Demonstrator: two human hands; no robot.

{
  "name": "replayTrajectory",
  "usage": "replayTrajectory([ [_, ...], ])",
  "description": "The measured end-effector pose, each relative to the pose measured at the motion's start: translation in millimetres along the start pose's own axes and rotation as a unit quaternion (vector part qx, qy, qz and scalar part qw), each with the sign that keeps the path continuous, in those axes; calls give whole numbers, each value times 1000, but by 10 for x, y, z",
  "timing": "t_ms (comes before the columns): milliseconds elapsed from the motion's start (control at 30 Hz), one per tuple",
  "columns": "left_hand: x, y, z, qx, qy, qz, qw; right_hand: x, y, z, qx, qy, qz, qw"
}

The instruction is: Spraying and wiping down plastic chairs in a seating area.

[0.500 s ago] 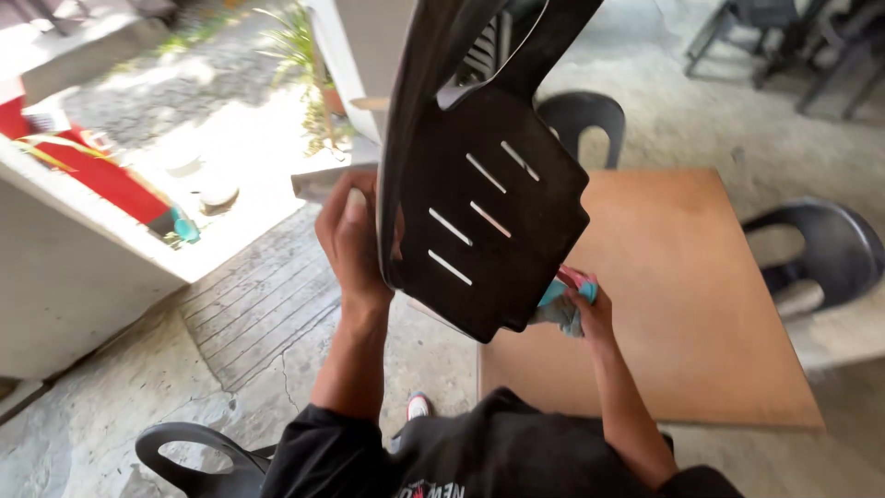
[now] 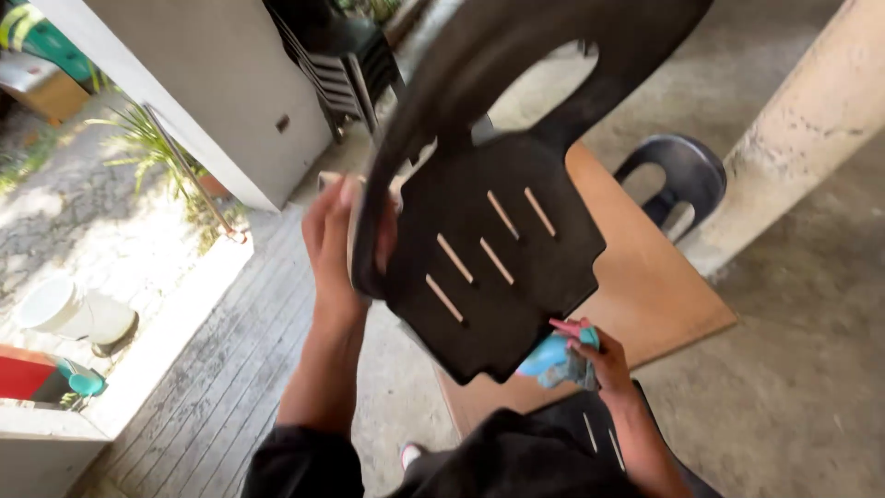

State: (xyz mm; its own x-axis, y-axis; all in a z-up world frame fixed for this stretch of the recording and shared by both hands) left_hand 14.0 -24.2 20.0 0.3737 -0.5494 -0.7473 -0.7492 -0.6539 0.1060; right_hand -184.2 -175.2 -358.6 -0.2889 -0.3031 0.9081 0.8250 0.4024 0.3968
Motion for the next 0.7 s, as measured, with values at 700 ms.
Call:
replayTrajectory([
  [700, 486, -770, -1192, 27, -78, 14, 997, -492, -25, -874, 267, 15, -106, 958],
])
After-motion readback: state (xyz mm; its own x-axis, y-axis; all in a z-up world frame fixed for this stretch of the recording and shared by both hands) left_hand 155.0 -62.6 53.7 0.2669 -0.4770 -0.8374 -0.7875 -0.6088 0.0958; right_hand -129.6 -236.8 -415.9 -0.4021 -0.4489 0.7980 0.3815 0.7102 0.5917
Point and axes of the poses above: each hand's wrist, its own z-axis away from the middle knuckle, its own y-axis out of the palm, x = y × z, the point moved 1 cm from there along -z, towards the middle knuckle, and after that the axes turned 4 degrees about y, right-handed, at the moved point
